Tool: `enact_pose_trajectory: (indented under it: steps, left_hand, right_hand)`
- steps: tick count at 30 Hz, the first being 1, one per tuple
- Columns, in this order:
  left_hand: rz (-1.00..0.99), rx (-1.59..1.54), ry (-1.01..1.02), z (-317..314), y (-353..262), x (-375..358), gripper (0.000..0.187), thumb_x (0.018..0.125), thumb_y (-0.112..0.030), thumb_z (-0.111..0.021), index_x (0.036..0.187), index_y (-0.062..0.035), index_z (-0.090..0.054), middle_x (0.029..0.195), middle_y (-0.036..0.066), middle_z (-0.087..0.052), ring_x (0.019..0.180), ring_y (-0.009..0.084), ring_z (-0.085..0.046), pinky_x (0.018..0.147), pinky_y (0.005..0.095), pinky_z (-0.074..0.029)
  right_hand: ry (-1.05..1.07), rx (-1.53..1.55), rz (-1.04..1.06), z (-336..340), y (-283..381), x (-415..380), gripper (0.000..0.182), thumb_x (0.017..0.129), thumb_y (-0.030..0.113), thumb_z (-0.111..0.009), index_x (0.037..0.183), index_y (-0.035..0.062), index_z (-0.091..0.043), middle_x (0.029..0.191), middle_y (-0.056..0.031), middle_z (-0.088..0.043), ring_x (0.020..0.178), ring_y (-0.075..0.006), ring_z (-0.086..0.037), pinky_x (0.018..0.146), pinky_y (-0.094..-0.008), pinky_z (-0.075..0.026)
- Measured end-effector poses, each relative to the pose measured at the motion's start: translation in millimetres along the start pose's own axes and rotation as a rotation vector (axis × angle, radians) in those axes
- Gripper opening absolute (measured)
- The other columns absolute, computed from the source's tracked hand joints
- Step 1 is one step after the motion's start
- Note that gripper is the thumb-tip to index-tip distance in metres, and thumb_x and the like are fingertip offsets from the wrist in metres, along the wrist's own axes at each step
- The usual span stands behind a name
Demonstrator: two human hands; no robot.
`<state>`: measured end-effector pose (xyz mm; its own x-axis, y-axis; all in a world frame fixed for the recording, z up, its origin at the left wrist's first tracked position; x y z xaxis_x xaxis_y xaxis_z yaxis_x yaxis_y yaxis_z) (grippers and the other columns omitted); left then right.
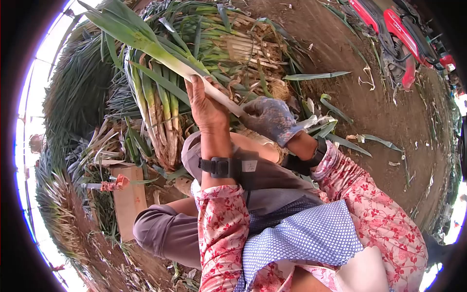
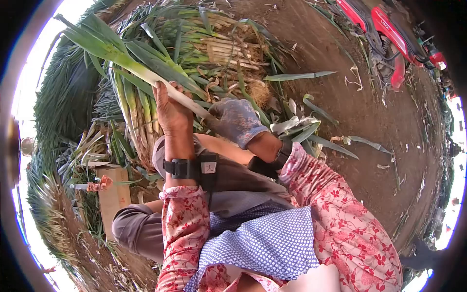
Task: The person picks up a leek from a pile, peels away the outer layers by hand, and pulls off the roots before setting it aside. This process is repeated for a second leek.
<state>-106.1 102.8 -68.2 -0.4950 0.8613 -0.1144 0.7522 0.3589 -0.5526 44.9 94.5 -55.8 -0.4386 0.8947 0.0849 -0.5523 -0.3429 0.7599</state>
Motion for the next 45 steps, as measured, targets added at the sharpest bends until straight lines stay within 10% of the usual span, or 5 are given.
enact_pose_trajectory:
  steps: [18, 26, 32, 42, 45]
  left_hand:
    - [-0.134, 0.008, -0.165, 28.8, -8.9, 12.9, 0.042, 0.082, -0.027, -0.061, 0.120, -0.0185, -0.044, 0.086, -0.001, -0.049, 0.074, 0.0117, -0.047, 0.061, 0.0268, -0.041]
    - [0.036, -0.173, -0.110, 38.1, -6.3, 19.0, 0.028, 0.082, -0.031, -0.061, 0.100, -0.0166, -0.045, 0.078, 0.000, -0.048, 0.066, 0.0139, -0.047, 0.056, 0.0284, -0.040]
    - [0.097, -0.171, -0.101, 29.6, -2.1, 14.1, 0.028, 0.083, -0.032, -0.059, 0.102, -0.0168, -0.045, 0.079, 0.000, -0.048, 0.068, 0.0141, -0.047, 0.058, 0.0287, -0.041]
    - [0.103, -0.128, 0.011, 19.4, 2.4, 3.1, 0.029, 0.086, -0.029, -0.055, 0.111, -0.0190, -0.043, 0.083, 0.000, -0.049, 0.072, 0.0131, -0.048, 0.061, 0.0293, -0.044]
    - [0.062, -0.072, -0.009, 14.8, 0.2, -0.4, 0.029, 0.086, -0.029, -0.055, 0.111, -0.0189, -0.043, 0.081, -0.001, -0.049, 0.071, 0.0125, -0.048, 0.061, 0.0288, -0.044]
  right_hand:
    - [-0.219, -0.044, 0.067, -5.3, -3.9, 3.3, 0.014, 0.072, 0.015, -0.060, 0.081, 0.0050, -0.064, 0.071, -0.0134, -0.061, 0.064, -0.0281, -0.059, 0.058, -0.0343, -0.047]
    - [-0.262, 1.815, -0.456, 32.5, -130.4, -13.8, 0.019, 0.082, 0.009, -0.057, 0.096, -0.0029, -0.056, 0.077, -0.0065, -0.060, 0.063, -0.0144, -0.058, 0.060, -0.0265, -0.052]
    - [-0.057, 0.151, -0.246, 72.6, -89.6, -12.2, 0.033, 0.076, 0.019, -0.068, 0.101, -0.0005, -0.060, 0.086, -0.0065, -0.063, 0.076, -0.0143, -0.060, 0.071, -0.0240, -0.048]
    - [0.275, 0.126, -0.105, 5.5, -0.4, 7.6, 0.029, 0.072, 0.028, -0.060, 0.091, 0.0067, -0.065, 0.075, -0.0175, -0.061, 0.065, -0.0302, -0.059, 0.063, -0.0379, -0.046]
    - [0.202, -0.070, 0.018, 12.5, 15.6, 8.1, 0.019, 0.072, 0.016, -0.062, 0.086, 0.0040, -0.065, 0.067, -0.0131, -0.062, 0.062, -0.0196, -0.059, 0.060, -0.0308, -0.046]
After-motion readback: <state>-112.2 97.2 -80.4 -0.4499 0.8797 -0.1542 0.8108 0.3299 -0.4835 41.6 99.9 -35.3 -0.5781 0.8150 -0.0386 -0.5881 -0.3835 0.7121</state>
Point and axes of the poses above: each hand's wrist, its own x-axis towards the middle knuckle, its own z-axis out of the back of the hand, y = z × x, the point moved 6 cm from there along x, towards the middle knuckle
